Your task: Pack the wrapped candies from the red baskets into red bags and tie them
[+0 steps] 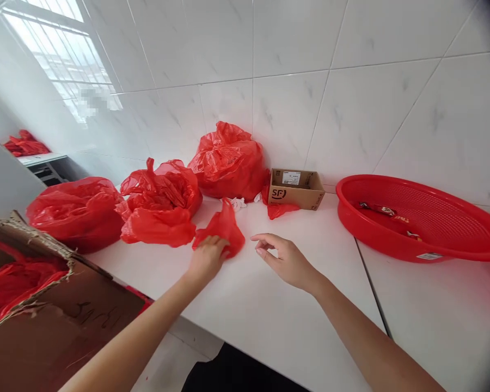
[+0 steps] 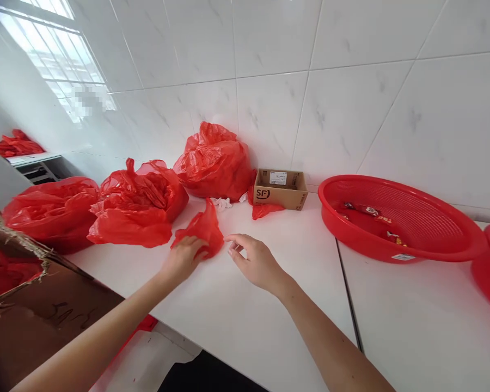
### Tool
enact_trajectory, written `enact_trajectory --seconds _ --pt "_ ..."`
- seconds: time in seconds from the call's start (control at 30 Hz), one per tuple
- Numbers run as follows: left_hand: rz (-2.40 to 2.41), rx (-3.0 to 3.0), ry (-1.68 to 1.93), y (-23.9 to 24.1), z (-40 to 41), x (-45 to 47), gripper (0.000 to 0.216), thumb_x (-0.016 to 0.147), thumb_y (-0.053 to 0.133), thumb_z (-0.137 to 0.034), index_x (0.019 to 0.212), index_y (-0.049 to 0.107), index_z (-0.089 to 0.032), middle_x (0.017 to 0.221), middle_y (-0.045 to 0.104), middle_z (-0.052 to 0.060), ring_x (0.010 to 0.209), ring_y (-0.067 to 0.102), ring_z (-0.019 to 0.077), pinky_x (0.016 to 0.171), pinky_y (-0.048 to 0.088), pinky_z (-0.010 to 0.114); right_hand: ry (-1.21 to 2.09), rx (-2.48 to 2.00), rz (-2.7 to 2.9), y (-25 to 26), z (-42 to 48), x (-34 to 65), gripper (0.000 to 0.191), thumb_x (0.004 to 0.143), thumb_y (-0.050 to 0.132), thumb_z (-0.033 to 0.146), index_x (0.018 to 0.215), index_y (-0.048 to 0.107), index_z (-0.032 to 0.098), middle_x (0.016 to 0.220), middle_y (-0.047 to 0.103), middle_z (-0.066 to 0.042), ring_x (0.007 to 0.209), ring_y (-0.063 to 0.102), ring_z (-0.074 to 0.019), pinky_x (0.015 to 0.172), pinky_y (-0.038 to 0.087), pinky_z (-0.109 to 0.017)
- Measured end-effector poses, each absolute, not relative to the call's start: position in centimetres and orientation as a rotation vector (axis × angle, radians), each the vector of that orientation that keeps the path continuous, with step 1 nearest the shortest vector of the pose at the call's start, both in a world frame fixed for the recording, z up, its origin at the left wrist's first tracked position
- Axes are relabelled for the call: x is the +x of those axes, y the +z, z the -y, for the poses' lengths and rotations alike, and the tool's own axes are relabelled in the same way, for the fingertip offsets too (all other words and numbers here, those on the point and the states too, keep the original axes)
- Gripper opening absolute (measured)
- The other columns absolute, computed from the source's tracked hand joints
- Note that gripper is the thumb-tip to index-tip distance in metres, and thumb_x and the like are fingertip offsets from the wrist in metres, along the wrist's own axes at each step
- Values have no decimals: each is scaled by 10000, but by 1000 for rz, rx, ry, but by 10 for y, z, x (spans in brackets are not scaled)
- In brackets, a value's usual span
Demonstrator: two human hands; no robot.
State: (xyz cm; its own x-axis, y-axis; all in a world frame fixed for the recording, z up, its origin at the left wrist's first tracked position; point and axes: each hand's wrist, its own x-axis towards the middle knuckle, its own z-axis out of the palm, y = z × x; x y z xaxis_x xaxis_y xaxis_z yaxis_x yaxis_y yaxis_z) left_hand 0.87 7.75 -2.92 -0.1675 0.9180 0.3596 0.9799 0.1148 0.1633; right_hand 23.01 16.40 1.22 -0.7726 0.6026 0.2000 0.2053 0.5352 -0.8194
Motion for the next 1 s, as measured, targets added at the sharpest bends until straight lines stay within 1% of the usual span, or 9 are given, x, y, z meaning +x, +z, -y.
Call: enact_trajectory --seconds 0.13,0.27,0.37,0.5,0.7,0.77,0.87,0.93,1.0 --pt "2057 -2122 -588 -35 -58 63 147 908 548 -217 836 677 -223 786 682 29 774 603 215 776 422 372 914 -816 2356 -10 -167 221 434 894 556 331 1324 557 274 1267 542 -85 1076 584 -206 927 479 -364" --pt "2026 -2143 -719 -43 -51 79 204 945 497 -229 835 668 -226 792 680 20 793 588 206 912 391 441 889 -940 2425 -34 -184 223 379 813 527 84 1121 678 244 1056 632 -54 830 634 -155 736 509 -272" --pt "2093 -2109 -816 -50 -47 70 142 936 519 -250 907 653 -213 820 667 30 781 588 206 796 455 385 809 -992 2322 -34 -203 231 325 800 457 11 908 699 200 941 625 -49 777 616 -146 734 502 -265" --pt "2225 -2050 -948 -55 -36 58 118 941 504 -247 914 612 -212 783 632 6 703 594 161 614 476 269 573 -975 2042 -12 -221 245 302 888 394 65 980 653 188 1025 560 -86 942 582 -180 866 480 -318" --pt "2328 -1890 -1133 -44 -34 53 109 937 524 -307 972 584 -223 836 613 15 691 606 155 504 455 236 266 -725 1623 28 -225 272 174 924 462 162 931 628 214 923 566 -50 849 562 -177 742 480 -309" --pt "2223 -1762 -1246 -30 -35 59 195 928 550 -338 1084 553 -221 1005 609 67 857 630 192 559 491 258 284 -670 1609 37 -220 277 146 925 485 167 944 620 219 927 576 -45 862 564 -176 746 478 -312" --pt "1839 -1656 -1351 -4 -42 74 432 857 668 -336 1233 490 -221 1246 539 135 1176 544 269 866 517 392 314 -569 1669 44 -211 276 142 931 494 164 940 623 223 924 567 -43 877 562 -175 740 475 -312" --pt "1687 -1753 -1241 9 -52 83 582 822 714 -362 1319 447 -219 1348 506 161 1266 486 296 1004 438 456 340 -516 1714 45 -206 272 152 938 490 163 934 628 225 918 552 -43 867 556 -169 727 475 -307" --pt "1723 -1883 -983 14 -66 86 663 822 708 -398 1384 416 -201 1349 543 174 1242 510 314 1004 419 474 393 -488 1755 43 -203 271 161 943 484 168 939 632 229 912 545 -40 848 554 -163 714 479 -303"
